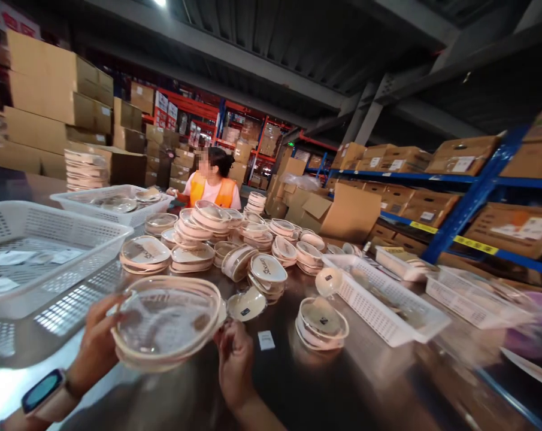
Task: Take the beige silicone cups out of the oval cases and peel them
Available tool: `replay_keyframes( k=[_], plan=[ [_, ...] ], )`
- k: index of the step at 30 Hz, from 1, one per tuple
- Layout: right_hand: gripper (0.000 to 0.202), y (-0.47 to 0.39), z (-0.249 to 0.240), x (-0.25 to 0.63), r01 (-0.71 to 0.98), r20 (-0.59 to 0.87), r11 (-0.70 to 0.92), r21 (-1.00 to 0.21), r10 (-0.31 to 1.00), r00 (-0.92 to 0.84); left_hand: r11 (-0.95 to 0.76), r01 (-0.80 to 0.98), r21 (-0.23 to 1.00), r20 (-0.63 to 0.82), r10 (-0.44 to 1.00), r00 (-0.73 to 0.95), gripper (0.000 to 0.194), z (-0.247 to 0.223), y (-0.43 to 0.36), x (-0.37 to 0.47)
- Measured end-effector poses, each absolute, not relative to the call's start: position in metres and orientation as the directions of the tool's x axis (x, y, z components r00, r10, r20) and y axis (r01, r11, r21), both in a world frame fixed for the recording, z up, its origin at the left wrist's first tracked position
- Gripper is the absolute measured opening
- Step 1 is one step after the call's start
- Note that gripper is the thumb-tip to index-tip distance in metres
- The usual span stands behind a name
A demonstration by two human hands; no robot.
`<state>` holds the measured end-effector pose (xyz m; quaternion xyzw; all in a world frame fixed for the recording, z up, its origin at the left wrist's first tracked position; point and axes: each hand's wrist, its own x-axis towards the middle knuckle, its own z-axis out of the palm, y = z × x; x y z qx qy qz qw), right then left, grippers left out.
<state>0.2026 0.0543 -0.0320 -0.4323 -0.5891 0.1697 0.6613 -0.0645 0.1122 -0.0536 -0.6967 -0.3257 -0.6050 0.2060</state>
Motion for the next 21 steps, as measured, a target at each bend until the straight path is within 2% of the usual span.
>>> replay_keyframes(
  k=[4,7,10,14,18,21],
  plan=[
    [0.027,0.078,-0.017,0.234,0.345,0.623,0.519,-0.782,0.646,0.441,-0.463,0.826,0.323,0.932,0.305,-0.194,0.026,-0.049,0.131,-0.083],
    [0.017,0.086,-0.018,0.239,0.395,0.626,0.490,-0.777,0.666,0.405,-0.392,0.851,0.349,0.926,0.286,-0.248,0.029,-0.042,0.134,-0.090],
    [0.015,0.074,-0.026,0.224,0.435,0.652,0.526,-0.730,0.726,0.216,-0.527,0.818,0.231,0.969,0.199,-0.145,0.025,-0.042,0.130,-0.087],
    [0.030,0.044,-0.035,0.205,0.470,0.683,0.635,-0.613,0.725,-0.088,-0.730,0.683,0.009,0.998,0.049,0.040,0.021,-0.048,0.111,-0.071],
    [0.038,0.029,-0.036,0.199,0.448,0.600,0.581,-0.680,0.792,-0.117,-0.838,0.544,-0.031,0.996,0.018,0.085,0.036,-0.043,0.085,-0.053],
    [0.057,0.033,-0.039,0.198,0.522,0.538,0.500,-0.691,0.838,-0.091,-0.892,0.420,-0.168,0.972,-0.079,0.221,0.037,-0.033,0.075,-0.043]
  ],
)
